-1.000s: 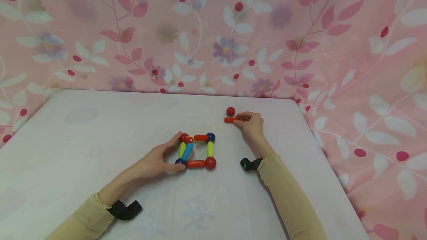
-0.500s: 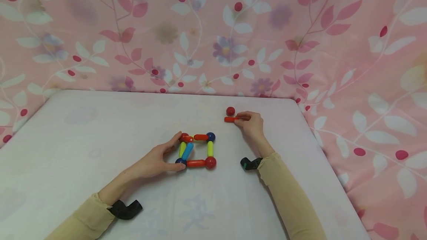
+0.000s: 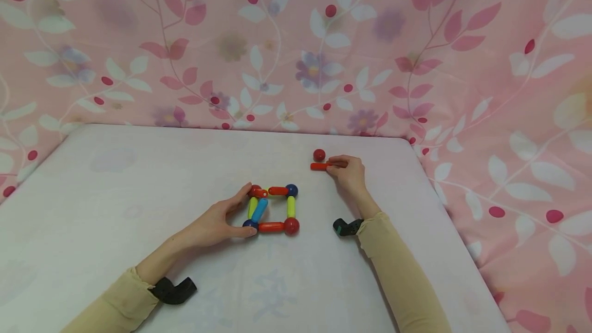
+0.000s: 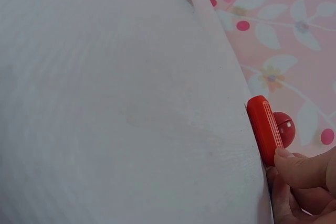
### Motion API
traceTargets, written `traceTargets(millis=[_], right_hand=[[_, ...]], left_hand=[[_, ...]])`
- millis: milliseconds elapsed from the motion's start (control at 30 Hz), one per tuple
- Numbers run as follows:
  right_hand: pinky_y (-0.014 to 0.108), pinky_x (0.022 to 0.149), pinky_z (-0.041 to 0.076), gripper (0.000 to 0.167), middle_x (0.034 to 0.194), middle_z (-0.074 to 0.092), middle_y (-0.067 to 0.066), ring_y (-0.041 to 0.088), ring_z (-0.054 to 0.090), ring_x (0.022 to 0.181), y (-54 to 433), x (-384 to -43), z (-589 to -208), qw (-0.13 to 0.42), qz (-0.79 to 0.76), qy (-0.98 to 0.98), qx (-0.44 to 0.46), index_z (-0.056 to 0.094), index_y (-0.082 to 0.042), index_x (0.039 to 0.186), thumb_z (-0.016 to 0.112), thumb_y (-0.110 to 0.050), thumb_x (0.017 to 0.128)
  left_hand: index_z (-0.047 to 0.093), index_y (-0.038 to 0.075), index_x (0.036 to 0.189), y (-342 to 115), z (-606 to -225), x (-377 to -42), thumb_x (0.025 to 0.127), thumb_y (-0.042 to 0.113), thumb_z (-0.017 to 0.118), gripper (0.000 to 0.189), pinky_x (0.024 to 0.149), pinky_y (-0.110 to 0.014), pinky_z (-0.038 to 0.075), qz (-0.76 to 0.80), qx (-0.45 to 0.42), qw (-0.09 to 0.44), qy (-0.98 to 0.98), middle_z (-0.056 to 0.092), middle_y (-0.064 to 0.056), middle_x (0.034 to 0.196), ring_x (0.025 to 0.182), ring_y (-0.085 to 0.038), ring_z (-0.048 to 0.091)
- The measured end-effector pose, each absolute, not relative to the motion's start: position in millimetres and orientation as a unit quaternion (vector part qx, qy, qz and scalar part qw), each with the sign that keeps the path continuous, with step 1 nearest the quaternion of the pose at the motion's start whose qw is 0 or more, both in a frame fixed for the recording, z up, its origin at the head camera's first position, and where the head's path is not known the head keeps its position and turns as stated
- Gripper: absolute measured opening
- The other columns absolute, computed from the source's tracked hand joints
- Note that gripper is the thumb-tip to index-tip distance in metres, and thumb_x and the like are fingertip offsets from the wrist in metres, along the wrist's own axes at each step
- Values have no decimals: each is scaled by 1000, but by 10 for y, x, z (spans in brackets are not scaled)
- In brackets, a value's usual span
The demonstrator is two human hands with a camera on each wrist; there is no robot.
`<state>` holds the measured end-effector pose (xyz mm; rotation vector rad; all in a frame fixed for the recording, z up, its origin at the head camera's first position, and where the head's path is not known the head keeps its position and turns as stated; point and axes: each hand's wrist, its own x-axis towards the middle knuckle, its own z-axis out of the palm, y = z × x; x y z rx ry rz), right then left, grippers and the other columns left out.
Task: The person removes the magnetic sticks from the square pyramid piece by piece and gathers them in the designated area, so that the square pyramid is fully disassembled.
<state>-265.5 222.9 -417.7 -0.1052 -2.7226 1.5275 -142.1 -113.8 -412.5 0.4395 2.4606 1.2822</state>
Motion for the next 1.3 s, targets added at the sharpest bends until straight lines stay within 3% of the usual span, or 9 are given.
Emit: traceTargets(millis=[67, 267, 467, 567, 900, 1100, 1300], right_hand=[[15, 82, 50, 31, 121, 70, 19, 26, 65, 113, 2232, -2660, -4179, 8, 490, -871, -35, 69, -1, 123, 71, -10, 93], [24, 91, 52, 33, 123, 68, 19, 27, 64, 115, 2234, -2659, -4170, 0, 483, -875, -41, 68, -2, 125, 70, -11, 94], [12, 78, 51, 32, 121, 70, 20, 26, 65, 113, 2249, -2667, -4166, 0, 502, -864, -34, 68, 0, 124, 70, -8, 93], [10, 77, 51, 36, 123, 69, 21, 26, 66, 114, 2252, -2653, -4144, -7, 517, -856, -36, 65, 1, 127, 70, -9, 93], [13, 84, 54, 46, 122, 70, 17, 11, 68, 105, 2163, -2438, -3941, 19, 558, -830, -1, 61, -1, 132, 75, -17, 91], [20, 90, 55, 44, 120, 71, 14, 16, 70, 105, 1969, -2226, -3760, -19, 563, -825, 49, 62, -4, 131, 75, -18, 91], [22, 85, 58, 36, 116, 72, 15, 21, 71, 99, 1771, -2080, -3626, -20, 532, -840, 107, 67, -7, 123, 76, -17, 89]], left_hand=[[18, 25, 161, -1137, -4124, -1422, 83, 41, 80, 101, 114, -61, 34, 449, 154, 165, 865, 28, -4, 164, 151, -32, 26], [17, 25, 162, -1136, -4119, -1420, 83, 41, 80, 102, 114, -60, 35, 451, 155, 166, 863, 28, -4, 165, 151, -31, 25], [16, 27, 161, -1136, -4110, -1420, 82, 41, 81, 103, 117, -59, 29, 456, 151, 171, 861, 25, -1, 166, 153, -28, 22], [16, 26, 162, -1139, -4113, -1419, 82, 41, 80, 103, 117, -60, 29, 452, 155, 167, 863, 26, -2, 165, 153, -29, 23], [15, 26, 162, -1138, -4127, -1418, 83, 41, 80, 104, 119, -59, 25, 465, 150, 172, 856, 25, -2, 165, 153, -28, 20], [15, 25, 162, -1138, -4127, -1420, 83, 40, 80, 103, 118, -57, 29, 463, 155, 169, 856, 25, -2, 165, 153, -29, 22], [15, 25, 162, -1134, -4129, -1426, 83, 40, 80, 103, 117, -56, 31, 465, 157, 171, 854, 25, -1, 166, 153, -28, 23]])
